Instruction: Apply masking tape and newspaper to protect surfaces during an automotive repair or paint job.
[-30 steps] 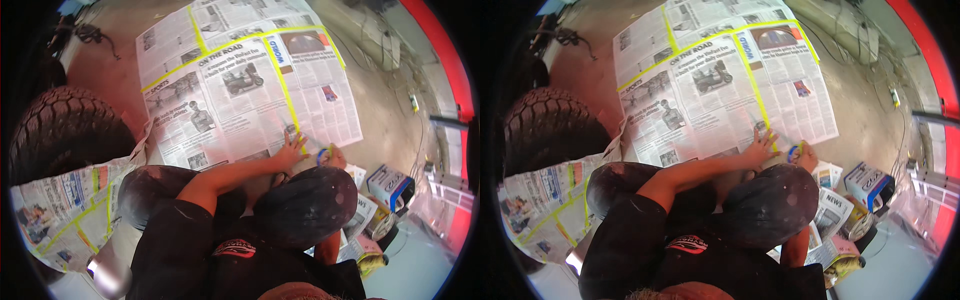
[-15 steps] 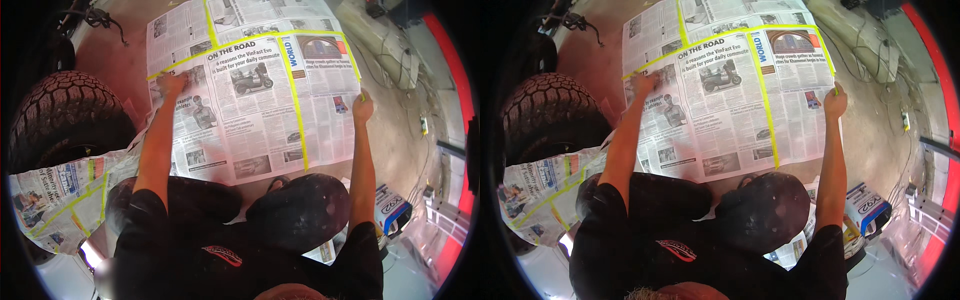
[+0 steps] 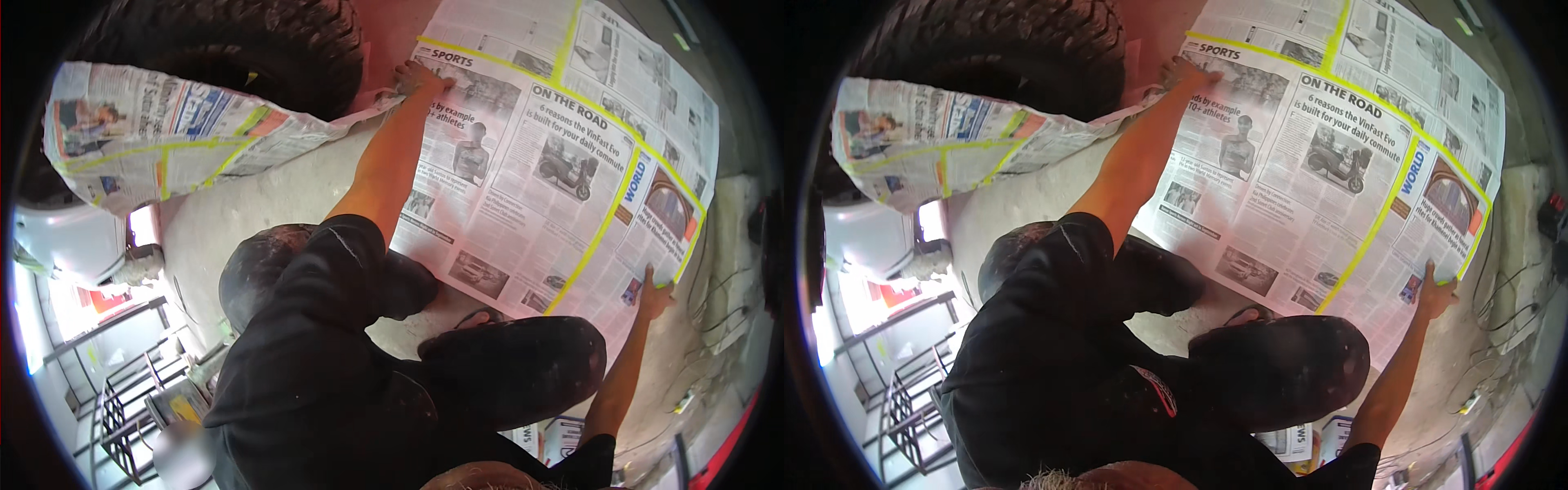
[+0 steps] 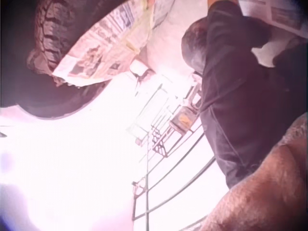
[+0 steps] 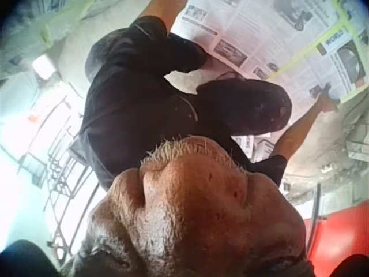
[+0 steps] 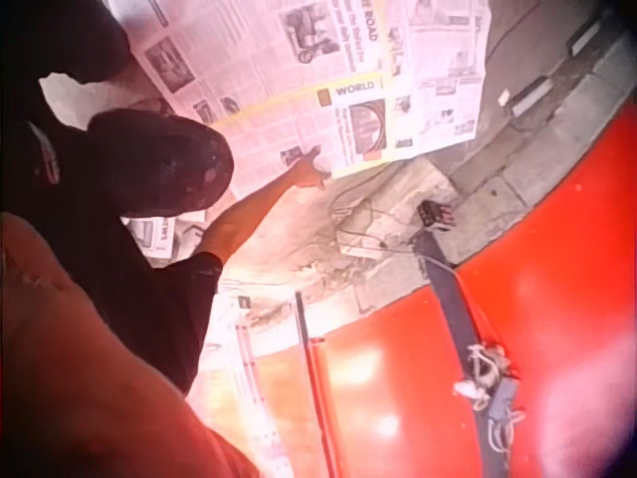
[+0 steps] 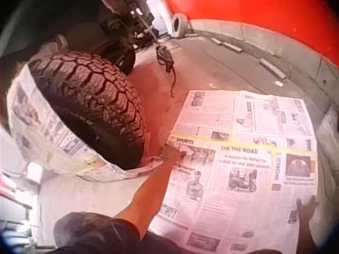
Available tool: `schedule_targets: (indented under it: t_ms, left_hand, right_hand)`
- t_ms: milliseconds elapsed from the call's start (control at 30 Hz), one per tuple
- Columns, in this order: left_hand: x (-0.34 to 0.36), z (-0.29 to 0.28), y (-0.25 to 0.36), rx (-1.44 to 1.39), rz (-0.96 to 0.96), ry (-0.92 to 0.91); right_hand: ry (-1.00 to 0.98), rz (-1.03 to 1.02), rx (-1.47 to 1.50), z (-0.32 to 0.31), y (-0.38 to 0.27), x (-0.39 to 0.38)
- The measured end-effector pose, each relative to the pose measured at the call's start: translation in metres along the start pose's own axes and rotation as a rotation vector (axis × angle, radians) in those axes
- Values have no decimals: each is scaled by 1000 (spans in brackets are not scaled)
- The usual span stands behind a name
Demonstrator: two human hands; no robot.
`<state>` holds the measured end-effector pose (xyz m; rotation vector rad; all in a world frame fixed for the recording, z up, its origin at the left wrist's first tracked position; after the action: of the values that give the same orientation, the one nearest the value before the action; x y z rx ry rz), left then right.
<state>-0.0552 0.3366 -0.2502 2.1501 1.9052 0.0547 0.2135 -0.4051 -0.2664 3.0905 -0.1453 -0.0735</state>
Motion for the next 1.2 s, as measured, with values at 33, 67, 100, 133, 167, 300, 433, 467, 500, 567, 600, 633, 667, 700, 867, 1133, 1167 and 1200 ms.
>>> schedule_targets:
  t_ms: [33,67,100,133,167,300,433,467,500,567,600,633,667,700,867,1133,1167,1200]
  left_hand:
    - [-9,-5,-3,-2,-36,-49]
    - [-17,-10,-9,45,32,-132]
    - [-19,-15,-15,83,83,-271]
    - [-27,-18,-23,143,91,-196]
    - [-25,-24,-30,138,77,-145]
    - [-16,-21,-53,5,1,-201]
    - [-5,-7,-71,-126,-29,-90]
    - [-5,-3,-74,-93,9,-71]
    - [-3,0,-76,-90,6,-69]
    - [-4,5,-76,-63,21,-70]
    - [-5,5,-75,-56,25,-27]
    - [-9,6,-74,-16,11,-98]
    - [-12,6,-71,13,7,-179]
    - [-19,3,-69,-7,-42,-65]
    - [-36,-10,-64,-18,-132,16]
    - [-5,-16,-80,-57,-9,-95]
    - [-7,-14,-81,-153,-64,-119]
    - [-11,-12,-82,-255,-128,-115]
  right_hand:
    - [-2,33,-15,1,1,-1]
    - [9,35,-39,2,1,-1]
    - [23,-16,-12,1,0,-1]
    - [29,5,-35,2,0,-2]
    - [25,35,-54,2,0,-2]
    - [20,-7,-42,3,0,-4]
    - [-15,22,-28,1,1,-6]
    - [-17,53,-39,0,1,-7]
    - [-20,50,-38,0,-1,-8]
    - [-5,65,-8,-1,-2,-9]
    - [-14,58,-12,-1,-3,-10]
    - [-12,52,-12,-1,-3,-11]
    - [5,64,-9,-1,-3,-11]
    - [4,65,-17,-1,-3,-10]
    - [2,45,18,5,2,-9]
    - [15,26,21,-4,-7,-18]
    - [10,40,40,-6,-8,-19]
    - [-2,37,24,-7,-8,-19]
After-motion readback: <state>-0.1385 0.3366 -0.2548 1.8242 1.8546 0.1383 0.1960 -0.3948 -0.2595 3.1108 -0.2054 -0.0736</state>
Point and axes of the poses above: each hand's wrist, its own x-axis towards the middle knuckle, its own z-axis out of the palm, y = z × x, the point moved 2 cm from there along x, towards the middle knuckle, and after that the axes turned 9 degrees about -x, right-handed, at the moved point
